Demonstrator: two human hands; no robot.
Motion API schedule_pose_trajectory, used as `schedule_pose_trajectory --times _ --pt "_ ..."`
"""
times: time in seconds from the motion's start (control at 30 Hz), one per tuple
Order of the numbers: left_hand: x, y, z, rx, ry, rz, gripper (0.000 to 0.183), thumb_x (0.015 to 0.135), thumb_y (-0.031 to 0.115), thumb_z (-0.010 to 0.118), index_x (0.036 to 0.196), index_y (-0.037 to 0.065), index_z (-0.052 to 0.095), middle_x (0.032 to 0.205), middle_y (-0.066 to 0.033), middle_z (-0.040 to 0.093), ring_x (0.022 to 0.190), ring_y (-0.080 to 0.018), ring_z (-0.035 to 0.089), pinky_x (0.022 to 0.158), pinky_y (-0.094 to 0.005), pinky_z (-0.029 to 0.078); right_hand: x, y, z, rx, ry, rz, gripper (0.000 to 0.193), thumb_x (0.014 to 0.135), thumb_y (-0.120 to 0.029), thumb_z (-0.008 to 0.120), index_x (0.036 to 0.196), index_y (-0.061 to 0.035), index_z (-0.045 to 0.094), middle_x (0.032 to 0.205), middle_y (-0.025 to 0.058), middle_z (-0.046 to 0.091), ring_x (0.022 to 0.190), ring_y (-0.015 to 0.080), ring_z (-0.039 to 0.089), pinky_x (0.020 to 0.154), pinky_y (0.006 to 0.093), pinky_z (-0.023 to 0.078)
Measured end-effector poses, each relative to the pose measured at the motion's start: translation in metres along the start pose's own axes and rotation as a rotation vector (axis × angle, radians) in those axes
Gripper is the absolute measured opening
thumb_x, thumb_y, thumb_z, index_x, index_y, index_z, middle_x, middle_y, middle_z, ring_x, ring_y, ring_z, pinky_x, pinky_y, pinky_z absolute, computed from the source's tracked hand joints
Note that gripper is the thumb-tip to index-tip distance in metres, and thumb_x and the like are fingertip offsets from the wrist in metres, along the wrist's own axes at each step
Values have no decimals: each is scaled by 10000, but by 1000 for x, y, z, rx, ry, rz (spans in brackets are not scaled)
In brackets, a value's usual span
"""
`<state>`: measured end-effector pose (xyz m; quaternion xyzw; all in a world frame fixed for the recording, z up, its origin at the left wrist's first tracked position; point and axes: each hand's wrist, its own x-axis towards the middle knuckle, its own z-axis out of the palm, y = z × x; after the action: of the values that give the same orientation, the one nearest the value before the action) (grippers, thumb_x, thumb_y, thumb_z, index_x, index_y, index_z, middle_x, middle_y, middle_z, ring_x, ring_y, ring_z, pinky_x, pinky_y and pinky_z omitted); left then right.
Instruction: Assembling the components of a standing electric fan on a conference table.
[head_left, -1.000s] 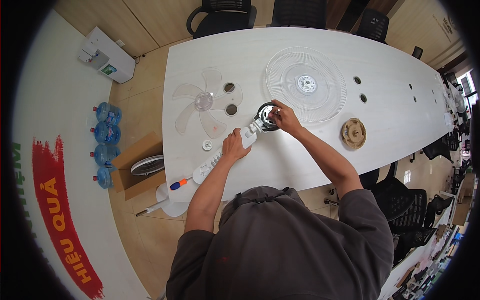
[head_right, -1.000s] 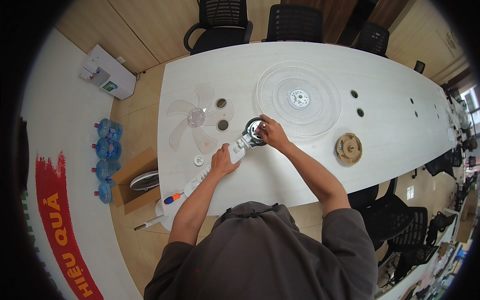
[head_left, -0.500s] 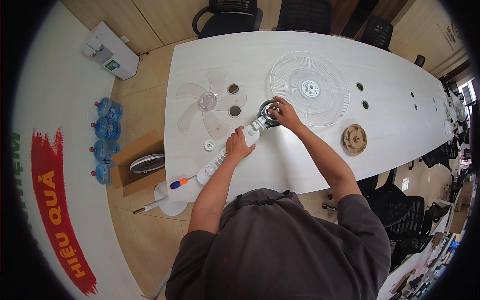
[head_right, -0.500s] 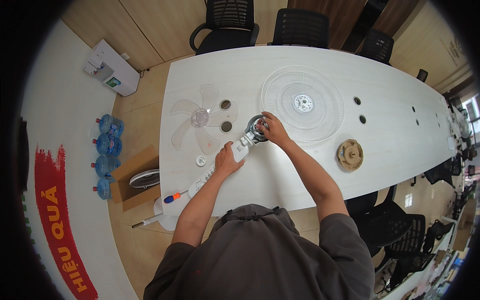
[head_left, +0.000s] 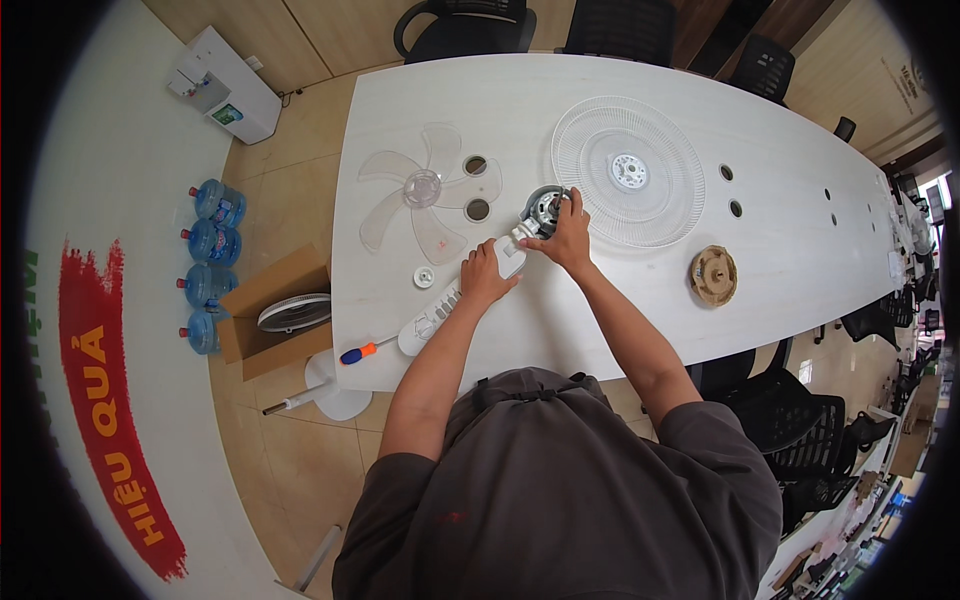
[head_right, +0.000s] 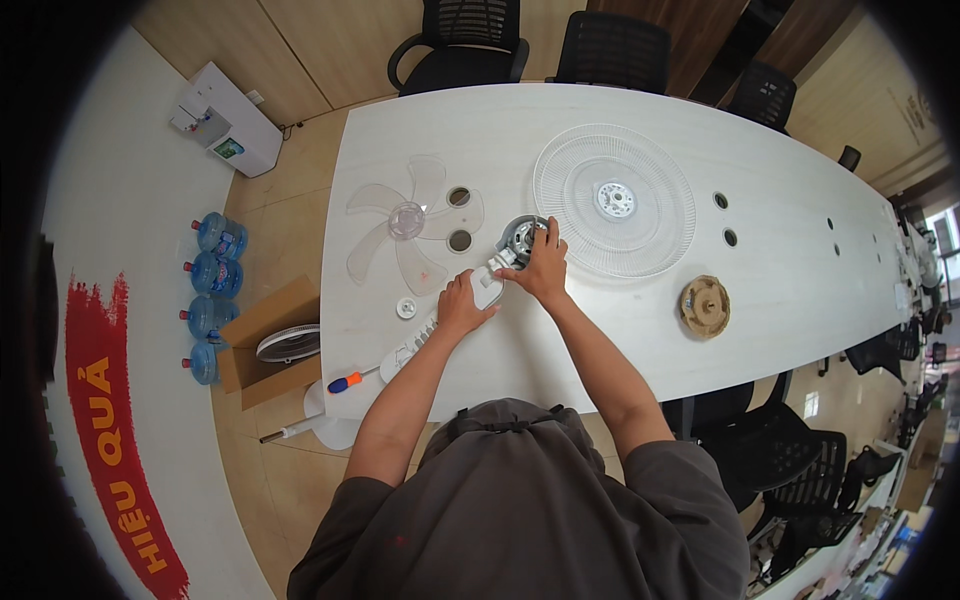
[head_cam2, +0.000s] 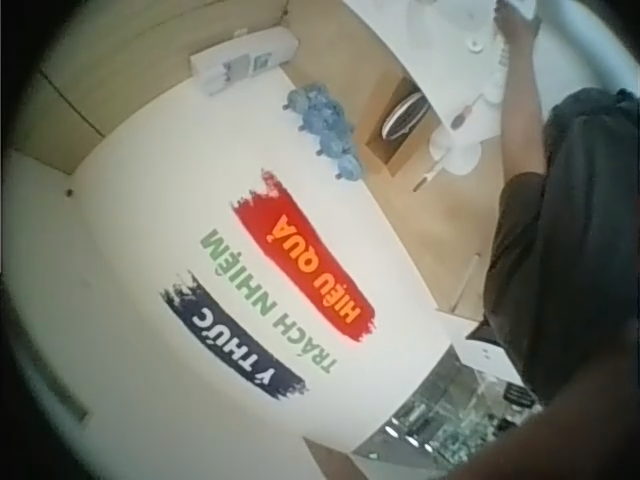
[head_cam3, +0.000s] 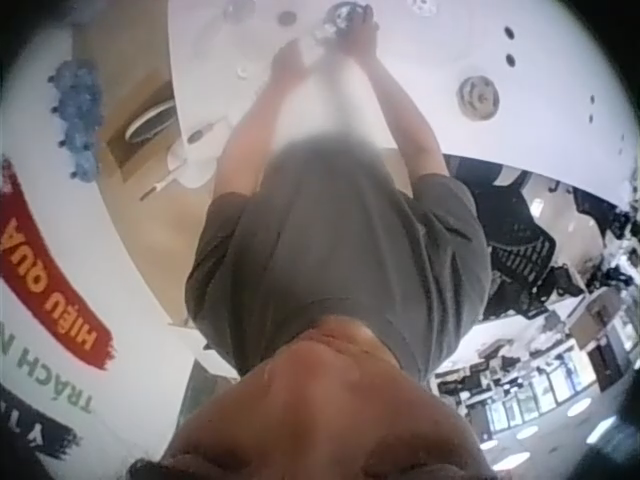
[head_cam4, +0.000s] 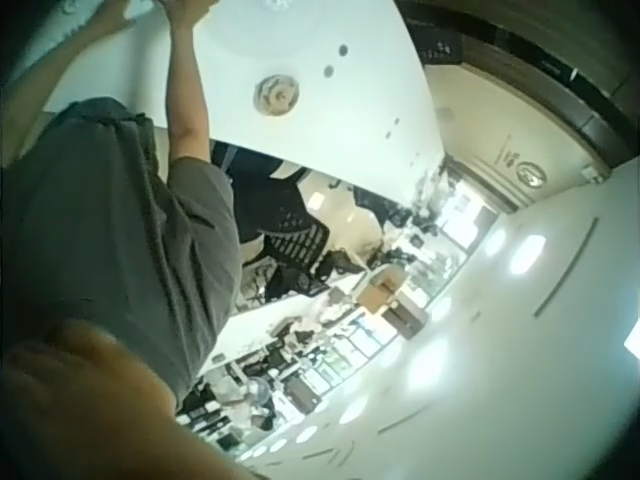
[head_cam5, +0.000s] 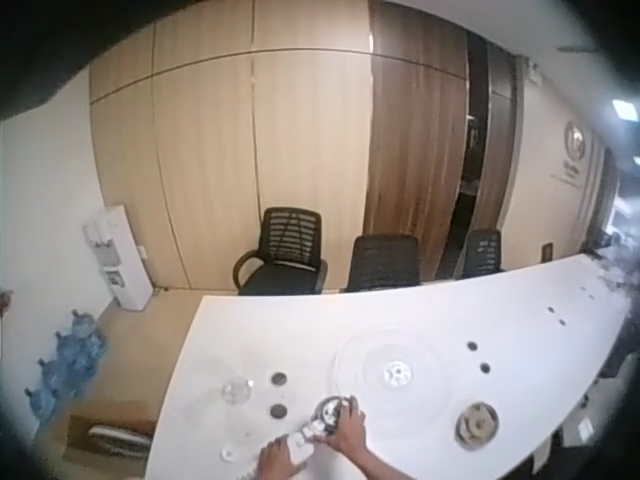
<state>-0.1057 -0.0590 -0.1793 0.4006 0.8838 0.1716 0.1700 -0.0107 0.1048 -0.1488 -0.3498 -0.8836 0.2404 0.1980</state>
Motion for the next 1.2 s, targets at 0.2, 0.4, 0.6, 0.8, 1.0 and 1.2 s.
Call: schedule_pose_trajectory --times 0.2,0.4,0.6,0.8,1.0,1.2 --pt "-19 -15 -14 -148 -9 39 1095 561 548 850 1369 8 344 1301 -206 513 1193 -359 497 974 -472 408 0 13 5 93 16 -107 994 454 -428 930 1192 50 467 1442 284 271 1146 480 428 934 517 438" --pt "-70 -77 -42 -72 -1 37 1264 463 637 851 1403 -28 330 1326 -225 491 1244 -355 456 1013 -472 377 0 29 5 140 41 -168 994 444 -442 930 1184 49 483 1427 300 285 1152 479 428 969 520 406" --pt "-129 -109 -44 81 -123 -76 1158 495 507 886 1391 -10 365 1275 -213 529 1198 -359 494 1008 -440 406 20 44 2 194 2 -220 978 443 -463 927 1165 39 497 1402 329 321 1168 493 438 985 514 398" --pt "-135 -125 -20 -35 -79 -113 919 587 379 849 1323 40 418 1167 -167 589 1077 -341 562 896 -441 485 25 33 1 137 -3 -218 955 440 -450 932 1146 35 511 1399 327 331 1158 477 451 978 498 411" --pt "-133 -126 -26 -43 -124 -106 956 570 401 863 1334 51 407 1164 -170 595 1037 -353 596 866 -439 505 23 35 0 212 -7 -234 940 436 -426 936 1134 38 510 1381 309 354 1154 461 460 975 491 420" --pt "-123 -105 -44 78 -178 -71 1176 496 495 892 1417 53 311 1188 -154 573 1063 -328 576 891 -442 484 30 37 3 173 -39 -207 953 442 -432 933 1155 28 499 1395 300 330 1151 485 451 967 518 418"
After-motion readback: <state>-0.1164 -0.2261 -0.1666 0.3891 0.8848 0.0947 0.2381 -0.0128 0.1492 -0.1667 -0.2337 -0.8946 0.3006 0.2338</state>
